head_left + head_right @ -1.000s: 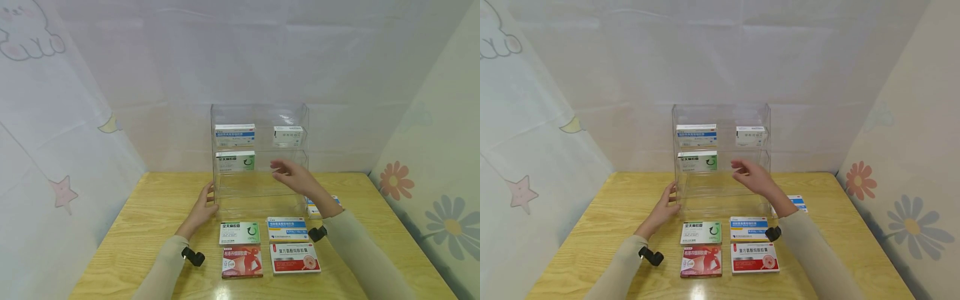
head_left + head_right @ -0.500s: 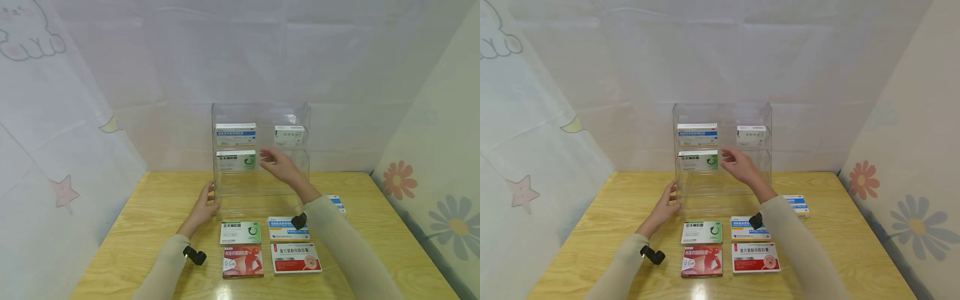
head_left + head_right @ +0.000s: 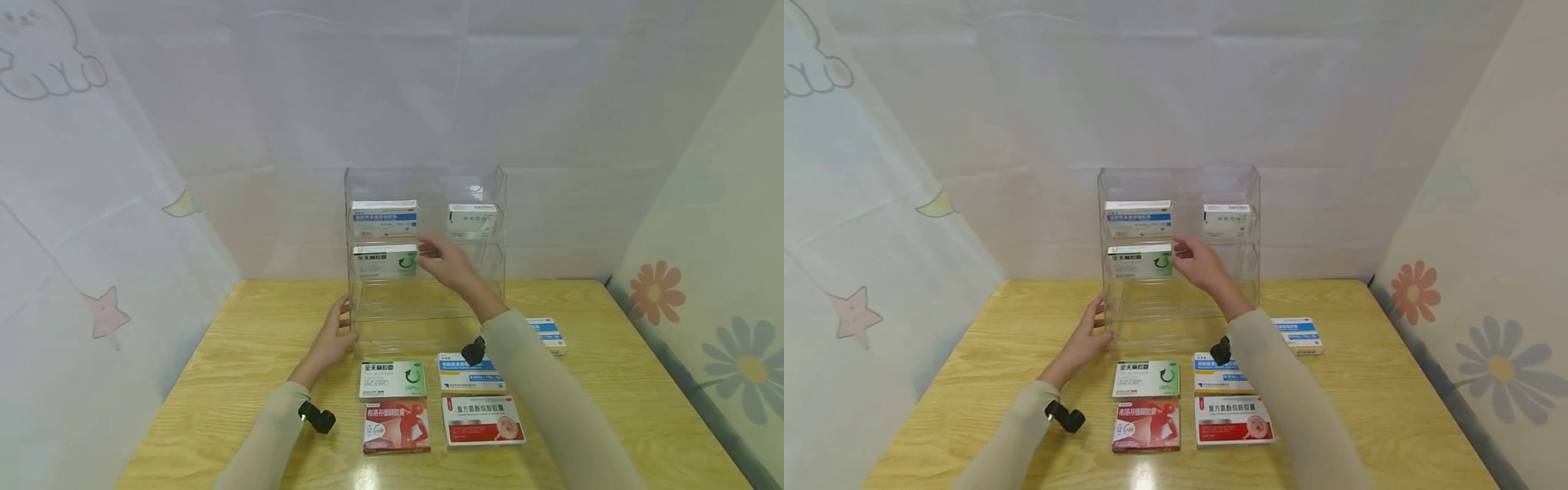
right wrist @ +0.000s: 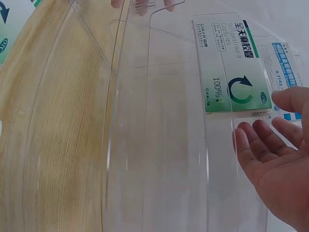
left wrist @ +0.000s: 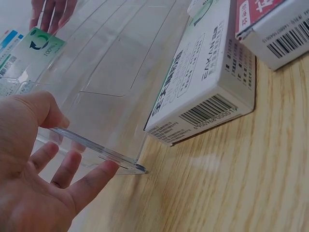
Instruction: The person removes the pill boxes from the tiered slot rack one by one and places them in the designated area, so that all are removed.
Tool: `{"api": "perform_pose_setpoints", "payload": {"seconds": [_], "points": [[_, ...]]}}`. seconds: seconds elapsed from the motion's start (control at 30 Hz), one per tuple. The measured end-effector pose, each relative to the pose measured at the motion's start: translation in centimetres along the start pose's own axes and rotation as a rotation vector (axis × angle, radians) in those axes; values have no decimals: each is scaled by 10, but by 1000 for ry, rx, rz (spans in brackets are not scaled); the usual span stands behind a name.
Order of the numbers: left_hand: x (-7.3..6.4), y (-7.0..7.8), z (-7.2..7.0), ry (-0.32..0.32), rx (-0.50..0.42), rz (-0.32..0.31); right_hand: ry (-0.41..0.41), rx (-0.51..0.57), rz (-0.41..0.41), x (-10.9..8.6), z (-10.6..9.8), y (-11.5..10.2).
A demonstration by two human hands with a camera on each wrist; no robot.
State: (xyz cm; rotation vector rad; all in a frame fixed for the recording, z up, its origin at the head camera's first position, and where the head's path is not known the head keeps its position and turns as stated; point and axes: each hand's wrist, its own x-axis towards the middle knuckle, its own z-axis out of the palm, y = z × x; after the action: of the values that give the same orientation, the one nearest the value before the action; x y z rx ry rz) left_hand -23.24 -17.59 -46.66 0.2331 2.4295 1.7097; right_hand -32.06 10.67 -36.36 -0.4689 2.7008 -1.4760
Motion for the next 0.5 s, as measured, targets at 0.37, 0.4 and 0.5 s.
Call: {"api": "perform_pose_setpoints", "payload": {"seconds": [0.37, 0.4, 0.5], "points": [[-3, 9, -3, -10, 13, -2, 33, 1, 23, 7, 11, -2], [-2, 8, -3, -8, 13, -4, 38, 2, 22, 7, 12, -3], [-1, 4, -4, 0, 15, -6, 38, 3, 18, 8, 14, -4]]}}
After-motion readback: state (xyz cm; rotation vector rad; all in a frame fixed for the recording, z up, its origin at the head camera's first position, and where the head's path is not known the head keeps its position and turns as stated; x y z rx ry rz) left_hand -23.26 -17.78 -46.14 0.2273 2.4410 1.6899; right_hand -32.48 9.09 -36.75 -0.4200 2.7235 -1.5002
